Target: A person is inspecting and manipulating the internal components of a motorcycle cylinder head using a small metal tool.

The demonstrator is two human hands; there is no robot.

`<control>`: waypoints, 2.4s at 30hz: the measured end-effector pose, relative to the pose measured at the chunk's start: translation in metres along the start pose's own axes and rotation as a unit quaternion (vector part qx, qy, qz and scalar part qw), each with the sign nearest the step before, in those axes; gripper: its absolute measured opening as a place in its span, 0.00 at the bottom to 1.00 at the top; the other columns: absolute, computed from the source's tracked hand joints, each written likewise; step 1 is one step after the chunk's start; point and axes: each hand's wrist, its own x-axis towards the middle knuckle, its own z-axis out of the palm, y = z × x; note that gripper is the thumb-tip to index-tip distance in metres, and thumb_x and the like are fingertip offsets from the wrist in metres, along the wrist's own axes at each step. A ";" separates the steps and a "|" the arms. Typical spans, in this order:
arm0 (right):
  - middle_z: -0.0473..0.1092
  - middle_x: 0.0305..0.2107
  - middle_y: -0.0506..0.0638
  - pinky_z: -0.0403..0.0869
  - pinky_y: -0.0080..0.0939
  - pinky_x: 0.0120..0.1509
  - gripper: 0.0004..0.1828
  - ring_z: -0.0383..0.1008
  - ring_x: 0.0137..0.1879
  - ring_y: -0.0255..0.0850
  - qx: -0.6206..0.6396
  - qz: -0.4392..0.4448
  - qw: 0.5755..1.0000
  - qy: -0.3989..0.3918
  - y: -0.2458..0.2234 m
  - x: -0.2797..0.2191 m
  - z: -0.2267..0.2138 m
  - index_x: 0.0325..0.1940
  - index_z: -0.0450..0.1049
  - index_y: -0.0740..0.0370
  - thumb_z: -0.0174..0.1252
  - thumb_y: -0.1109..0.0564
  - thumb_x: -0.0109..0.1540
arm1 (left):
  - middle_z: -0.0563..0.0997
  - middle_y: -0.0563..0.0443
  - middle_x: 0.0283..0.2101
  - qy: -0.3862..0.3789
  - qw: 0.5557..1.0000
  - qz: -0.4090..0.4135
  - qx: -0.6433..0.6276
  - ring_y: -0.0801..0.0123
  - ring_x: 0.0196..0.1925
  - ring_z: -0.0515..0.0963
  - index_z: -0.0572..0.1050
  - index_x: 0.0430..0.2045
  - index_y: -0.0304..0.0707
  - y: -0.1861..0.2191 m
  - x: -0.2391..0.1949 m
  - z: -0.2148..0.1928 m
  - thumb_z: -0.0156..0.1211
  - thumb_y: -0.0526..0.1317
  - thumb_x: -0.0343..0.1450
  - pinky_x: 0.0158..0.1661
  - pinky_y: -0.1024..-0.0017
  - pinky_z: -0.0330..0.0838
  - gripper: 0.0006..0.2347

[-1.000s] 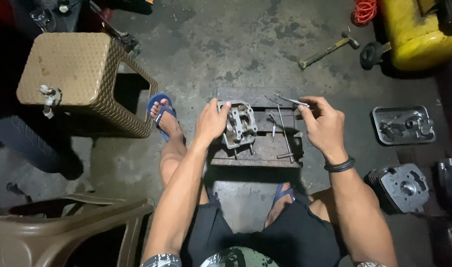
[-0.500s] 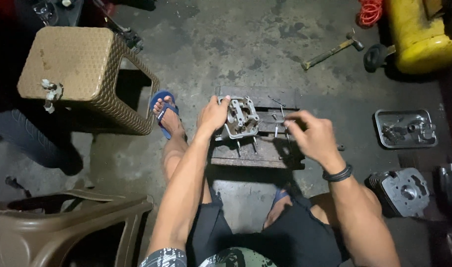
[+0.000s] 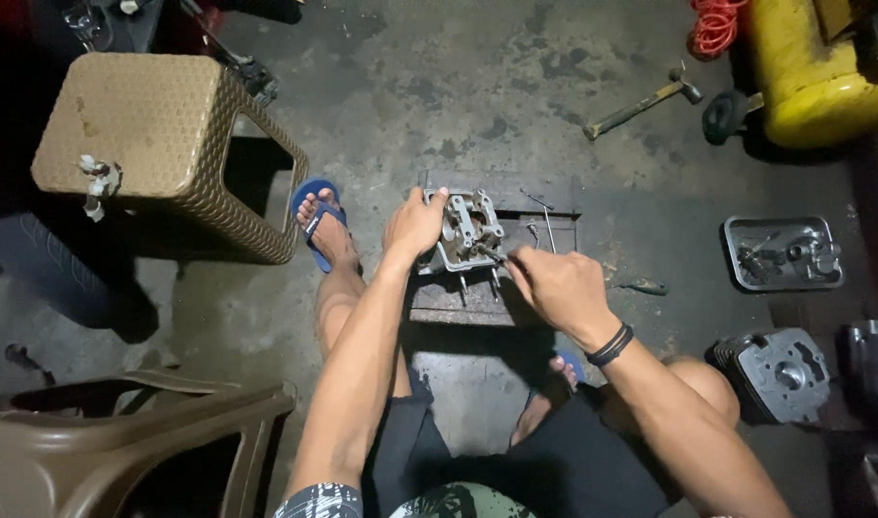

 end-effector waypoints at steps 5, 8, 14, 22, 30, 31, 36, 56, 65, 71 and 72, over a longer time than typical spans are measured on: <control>0.70 0.14 0.37 0.71 0.33 0.31 0.11 0.76 0.22 0.34 -0.053 -0.001 0.999 -0.004 0.002 -0.005 0.007 0.32 0.74 0.48 0.56 0.47 0.68 | 0.70 0.30 0.64 -0.004 1.000 0.000 -0.005 0.41 0.70 0.66 0.64 0.63 0.39 0.007 -0.009 -0.001 0.36 0.64 0.74 0.66 0.45 0.59 0.32; 0.69 0.13 0.37 0.71 0.33 0.31 0.11 0.76 0.21 0.35 -0.048 0.008 0.999 -0.013 -0.003 0.000 -0.003 0.32 0.75 0.50 0.56 0.48 0.68 | 0.71 0.28 0.63 -0.001 1.000 0.009 -0.015 0.39 0.69 0.66 0.65 0.62 0.38 0.006 -0.008 0.002 0.38 0.63 0.72 0.65 0.44 0.59 0.32; 0.68 0.12 0.38 0.73 0.35 0.32 0.11 0.76 0.20 0.35 -0.064 0.011 0.998 0.016 0.008 0.000 0.001 0.33 0.72 0.50 0.53 0.48 0.68 | 0.70 0.28 0.62 -0.007 0.999 0.039 -0.020 0.38 0.69 0.67 0.65 0.61 0.37 0.004 -0.006 0.004 0.41 0.59 0.72 0.64 0.45 0.60 0.29; 0.71 0.14 0.40 0.75 0.37 0.34 0.09 0.78 0.23 0.39 -0.047 0.003 0.999 -0.023 0.002 0.002 0.014 0.34 0.73 0.51 0.53 0.52 0.68 | 0.72 0.30 0.53 0.062 0.994 0.076 0.045 0.36 0.62 0.72 0.71 0.51 0.40 0.006 -0.015 0.019 0.39 0.57 0.72 0.61 0.45 0.64 0.24; 0.73 0.16 0.44 0.77 0.43 0.36 0.09 0.80 0.26 0.44 -0.036 0.035 0.997 -0.064 0.005 0.004 0.009 0.34 0.74 0.51 0.53 0.50 0.67 | 0.72 0.33 0.50 0.072 0.993 0.081 0.047 0.37 0.60 0.73 0.72 0.46 0.40 0.004 -0.019 0.021 0.40 0.57 0.72 0.59 0.47 0.65 0.22; 0.73 0.16 0.44 0.77 0.43 0.36 0.09 0.80 0.26 0.44 -0.036 0.036 0.997 -0.064 0.003 0.008 0.010 0.34 0.74 0.51 0.53 0.50 0.67 | 0.72 0.33 0.50 0.072 0.993 0.082 0.047 0.37 0.60 0.73 0.72 0.46 0.40 0.005 -0.019 0.022 0.40 0.57 0.72 0.59 0.47 0.65 0.22; 0.74 0.18 0.44 0.77 0.40 0.40 0.10 0.81 0.28 0.42 -0.010 0.041 0.994 -0.097 0.001 0.014 -0.004 0.34 0.76 0.53 0.54 0.51 0.67 | 0.73 0.33 0.48 0.097 0.990 0.088 0.041 0.33 0.57 0.74 0.72 0.45 0.40 0.000 -0.008 0.030 0.41 0.57 0.71 0.57 0.45 0.67 0.22; 0.74 0.20 0.56 0.75 0.52 0.38 0.08 0.80 0.34 0.56 0.172 0.133 0.974 -0.059 0.015 -0.030 0.035 0.39 0.75 0.59 0.58 0.53 0.66 | 0.69 0.34 0.45 0.144 0.972 0.180 0.048 0.20 0.36 0.79 0.69 0.39 0.40 -0.010 -0.039 0.045 0.44 0.56 0.72 0.44 0.37 0.74 0.18; 0.76 0.23 0.58 0.75 0.51 0.36 0.05 0.80 0.33 0.57 0.193 0.199 0.958 0.070 -0.027 -0.042 0.065 0.42 0.76 0.58 0.59 0.55 0.66 | 0.69 0.33 0.48 0.127 0.969 0.205 0.055 0.18 0.42 0.77 0.69 0.45 0.37 -0.016 -0.027 0.040 0.42 0.50 0.73 0.42 0.35 0.73 0.17; 0.75 0.20 0.52 0.75 0.45 0.33 0.06 0.80 0.29 0.50 0.214 0.212 0.951 0.071 -0.036 -0.055 0.093 0.37 0.75 0.57 0.60 0.54 0.67 | 0.72 0.33 0.53 0.129 0.982 0.123 -0.058 0.29 0.58 0.72 0.73 0.53 0.37 -0.038 -0.005 0.044 0.44 0.47 0.72 0.60 0.43 0.62 0.20; 0.75 0.19 0.52 0.75 0.43 0.32 0.06 0.80 0.29 0.48 0.223 0.220 0.947 0.065 -0.039 -0.055 0.091 0.36 0.76 0.56 0.60 0.55 0.67 | 0.74 0.36 0.47 0.146 0.981 0.116 -0.056 0.32 0.55 0.73 0.76 0.47 0.41 -0.041 -0.004 0.044 0.46 0.47 0.72 0.61 0.46 0.61 0.16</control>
